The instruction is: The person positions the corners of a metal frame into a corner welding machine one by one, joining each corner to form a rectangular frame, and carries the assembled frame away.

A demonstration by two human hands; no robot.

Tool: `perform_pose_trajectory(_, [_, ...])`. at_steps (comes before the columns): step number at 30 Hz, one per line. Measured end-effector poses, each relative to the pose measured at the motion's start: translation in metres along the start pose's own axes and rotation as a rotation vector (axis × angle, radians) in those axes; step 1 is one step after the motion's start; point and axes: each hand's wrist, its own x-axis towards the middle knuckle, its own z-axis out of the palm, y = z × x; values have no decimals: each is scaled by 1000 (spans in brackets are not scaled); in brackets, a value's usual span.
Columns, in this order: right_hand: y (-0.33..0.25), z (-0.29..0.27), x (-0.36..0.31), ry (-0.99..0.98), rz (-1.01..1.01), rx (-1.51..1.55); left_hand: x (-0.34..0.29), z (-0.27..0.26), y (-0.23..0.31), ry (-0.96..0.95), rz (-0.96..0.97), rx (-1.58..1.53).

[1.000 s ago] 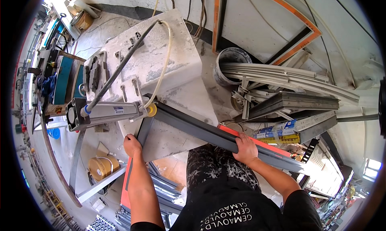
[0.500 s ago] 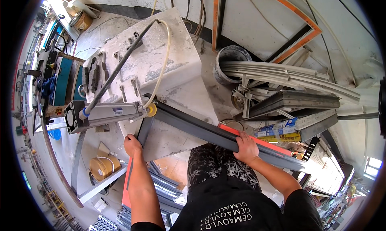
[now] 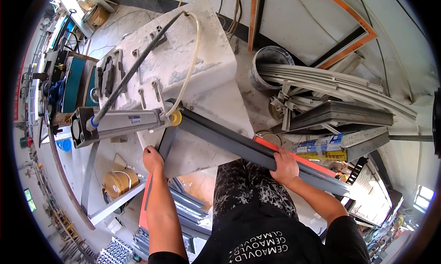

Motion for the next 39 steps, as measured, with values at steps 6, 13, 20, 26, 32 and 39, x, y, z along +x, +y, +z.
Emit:
perform_pose_trajectory(6, [-2,-2,-1,-1,-2,-2,-2,-3,1,-1,-17,-36])
perform_pose_trajectory(13, [6,5,-3,11,-13,-13,-4,4,0,22,2,-45])
perform_pose_trajectory(20, [-7,11,-2,-76,-31,8,-10,-11,-73,158,286,-343])
perform_pose_trajectory(26, [36,-11,-34,-58,-160,39,-211,-73,-212,441,404,-110])
perform_pose_trajectory(32, [53,2,-53,40,-270,-28,-517,-21,-459,-51,-426,-118])
perform_pose_trajectory(39, [54,0,-56,-25,-234,-50,-727,94,-413,-514,-966,-756])
